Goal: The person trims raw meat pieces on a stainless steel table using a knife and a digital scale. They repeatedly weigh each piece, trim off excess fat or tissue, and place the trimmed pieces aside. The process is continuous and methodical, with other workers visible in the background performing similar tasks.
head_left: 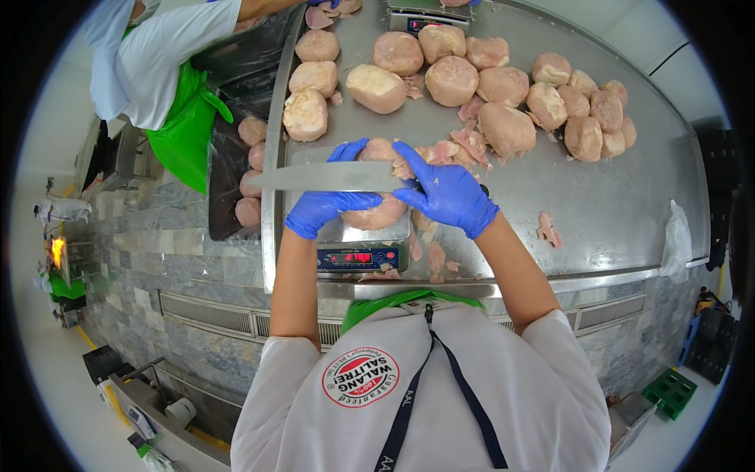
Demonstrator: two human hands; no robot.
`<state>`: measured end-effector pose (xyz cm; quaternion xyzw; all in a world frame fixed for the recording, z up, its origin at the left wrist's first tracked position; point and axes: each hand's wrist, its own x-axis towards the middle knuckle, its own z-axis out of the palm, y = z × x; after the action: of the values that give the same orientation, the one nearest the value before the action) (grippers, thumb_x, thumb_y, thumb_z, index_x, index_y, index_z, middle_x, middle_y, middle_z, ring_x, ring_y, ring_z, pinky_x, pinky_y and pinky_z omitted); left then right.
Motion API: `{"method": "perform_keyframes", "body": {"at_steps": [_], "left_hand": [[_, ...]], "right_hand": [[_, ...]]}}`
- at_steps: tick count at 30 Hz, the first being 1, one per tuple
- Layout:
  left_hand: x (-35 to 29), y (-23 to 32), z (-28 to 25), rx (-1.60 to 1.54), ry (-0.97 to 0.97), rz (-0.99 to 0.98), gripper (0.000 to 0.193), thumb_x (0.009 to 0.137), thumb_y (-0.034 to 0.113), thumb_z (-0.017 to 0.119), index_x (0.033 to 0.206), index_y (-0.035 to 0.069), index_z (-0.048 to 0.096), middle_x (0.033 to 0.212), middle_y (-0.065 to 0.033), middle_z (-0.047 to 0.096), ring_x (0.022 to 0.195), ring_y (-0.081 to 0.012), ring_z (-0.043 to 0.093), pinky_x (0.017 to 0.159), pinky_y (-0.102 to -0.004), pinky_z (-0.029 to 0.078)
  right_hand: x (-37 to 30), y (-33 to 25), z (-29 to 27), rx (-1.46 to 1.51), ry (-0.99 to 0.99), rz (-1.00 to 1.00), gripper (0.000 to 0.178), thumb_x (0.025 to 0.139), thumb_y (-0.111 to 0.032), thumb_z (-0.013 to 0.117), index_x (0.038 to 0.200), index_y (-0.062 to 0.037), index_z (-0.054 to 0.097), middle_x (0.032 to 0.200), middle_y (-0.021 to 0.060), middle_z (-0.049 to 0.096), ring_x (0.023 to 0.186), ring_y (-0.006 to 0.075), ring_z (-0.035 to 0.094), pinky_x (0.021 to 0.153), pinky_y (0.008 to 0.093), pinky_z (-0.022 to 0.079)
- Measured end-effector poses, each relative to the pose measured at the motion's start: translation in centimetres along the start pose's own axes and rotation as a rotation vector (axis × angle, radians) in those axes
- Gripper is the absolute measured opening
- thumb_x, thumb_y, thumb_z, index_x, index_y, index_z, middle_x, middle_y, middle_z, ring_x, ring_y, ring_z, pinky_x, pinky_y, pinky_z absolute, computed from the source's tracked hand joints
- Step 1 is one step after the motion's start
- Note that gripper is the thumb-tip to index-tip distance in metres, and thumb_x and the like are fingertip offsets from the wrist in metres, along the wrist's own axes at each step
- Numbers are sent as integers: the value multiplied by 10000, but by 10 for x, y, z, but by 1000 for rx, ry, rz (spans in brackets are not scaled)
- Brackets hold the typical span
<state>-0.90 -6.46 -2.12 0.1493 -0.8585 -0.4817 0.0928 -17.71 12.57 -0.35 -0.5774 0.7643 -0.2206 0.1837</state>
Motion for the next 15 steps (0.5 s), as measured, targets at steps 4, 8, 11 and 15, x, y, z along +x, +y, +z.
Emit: {"method": "perform_keyframes", "body": {"at_steps": [4, 8, 11, 15], "left_hand": [[-3, 1, -7, -87, -83, 49, 932, 710, 343, 882, 1475, 58, 430, 1410, -170, 511, 1327, -312, 500, 1112, -422, 423], [0, -3, -5, -113, -155, 58, 999, 665, 309, 911, 1498, 71, 414, 1446, -131, 511, 1331, -274, 506, 1131, -408, 402], [4, 4, -5, -189, -169, -2, 1011, 649, 308, 921, 1494, 66, 421, 1435, -128, 515, 1333, -274, 496, 1132, -404, 395], [8, 11, -8, -251, -194, -40, 1002, 642, 304, 927, 1479, 48, 438, 1399, -143, 524, 1318, -278, 488, 1120, -400, 395]], "right_hand": [[-20, 32, -3, 86, -12, -47, 784, 934, -604, 568, 1524, -130, 363, 993, 226, 710, 853, 408, 700, 739, 486, 553], [-25, 29, -14, 76, -35, -31, 757, 940, -611, 556, 1498, -123, 400, 1051, 230, 705, 904, 412, 693, 763, 488, 546], [-8, 25, -10, 112, -22, -39, 738, 947, -617, 539, 1482, -120, 426, 1060, 228, 706, 907, 416, 691, 766, 491, 542], [16, 11, -1, 17, -16, -2, 675, 969, -535, 571, 1490, -124, 450, 997, 218, 716, 861, 382, 706, 772, 441, 551]]}}
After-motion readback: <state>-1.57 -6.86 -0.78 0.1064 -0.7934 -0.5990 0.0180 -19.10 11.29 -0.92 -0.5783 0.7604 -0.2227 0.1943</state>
